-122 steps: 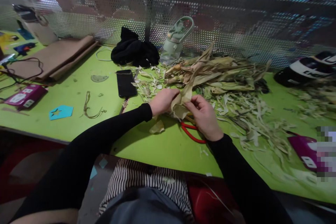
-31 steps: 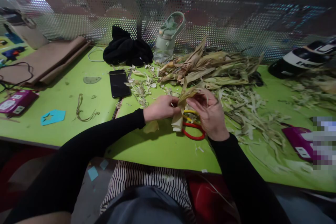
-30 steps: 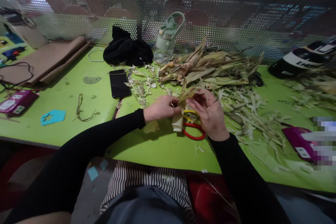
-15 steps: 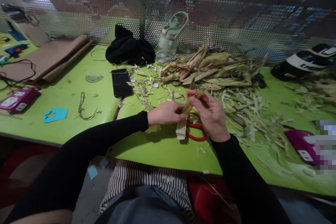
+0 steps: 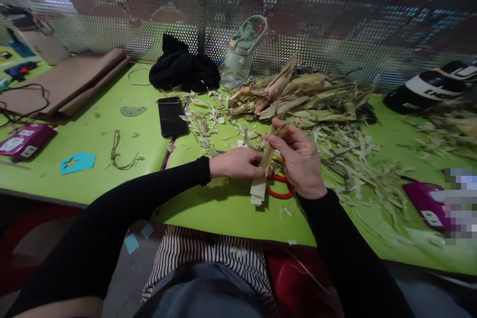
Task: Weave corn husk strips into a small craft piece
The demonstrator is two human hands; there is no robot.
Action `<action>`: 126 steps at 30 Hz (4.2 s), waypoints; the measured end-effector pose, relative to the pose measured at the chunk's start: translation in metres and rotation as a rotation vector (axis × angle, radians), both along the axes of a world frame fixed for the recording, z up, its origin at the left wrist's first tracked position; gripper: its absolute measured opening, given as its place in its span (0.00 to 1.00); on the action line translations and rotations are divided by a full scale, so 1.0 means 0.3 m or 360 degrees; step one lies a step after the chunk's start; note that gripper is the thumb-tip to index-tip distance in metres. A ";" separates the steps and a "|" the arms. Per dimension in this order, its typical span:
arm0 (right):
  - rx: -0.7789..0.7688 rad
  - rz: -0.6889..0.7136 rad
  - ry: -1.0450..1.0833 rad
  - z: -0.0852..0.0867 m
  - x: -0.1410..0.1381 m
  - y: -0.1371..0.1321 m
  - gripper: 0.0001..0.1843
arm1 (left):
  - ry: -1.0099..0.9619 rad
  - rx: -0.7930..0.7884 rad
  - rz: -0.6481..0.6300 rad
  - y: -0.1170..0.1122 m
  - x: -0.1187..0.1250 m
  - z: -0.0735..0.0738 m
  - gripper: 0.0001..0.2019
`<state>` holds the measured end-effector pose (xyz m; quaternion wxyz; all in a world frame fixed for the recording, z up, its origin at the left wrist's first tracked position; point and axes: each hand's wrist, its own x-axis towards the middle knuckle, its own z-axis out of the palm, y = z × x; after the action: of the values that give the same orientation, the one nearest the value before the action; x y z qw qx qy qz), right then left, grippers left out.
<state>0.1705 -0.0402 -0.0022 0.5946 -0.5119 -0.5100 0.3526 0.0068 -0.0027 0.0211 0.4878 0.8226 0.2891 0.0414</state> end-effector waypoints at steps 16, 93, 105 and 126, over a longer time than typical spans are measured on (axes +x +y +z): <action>-0.0285 0.0065 0.0304 0.044 -0.041 -0.027 0.18 | -0.0859 -0.1276 0.0422 -0.039 0.029 -0.013 0.10; -0.0237 -0.0449 -0.1488 0.032 0.283 0.113 0.08 | -0.1660 -0.1176 0.1000 0.083 -0.194 0.267 0.15; -0.0575 -0.0467 -0.1749 0.129 0.406 -0.041 0.10 | -0.1562 -0.1200 0.1122 0.089 -0.181 0.271 0.16; -0.0510 -0.0262 -0.1747 0.031 0.305 0.041 0.13 | -0.1514 -0.1129 0.1070 0.068 -0.177 0.268 0.16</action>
<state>0.2620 -0.0279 0.0072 0.1834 -0.7416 -0.6424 0.0608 -0.0462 0.0176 0.1015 0.7626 0.3707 0.2791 0.4507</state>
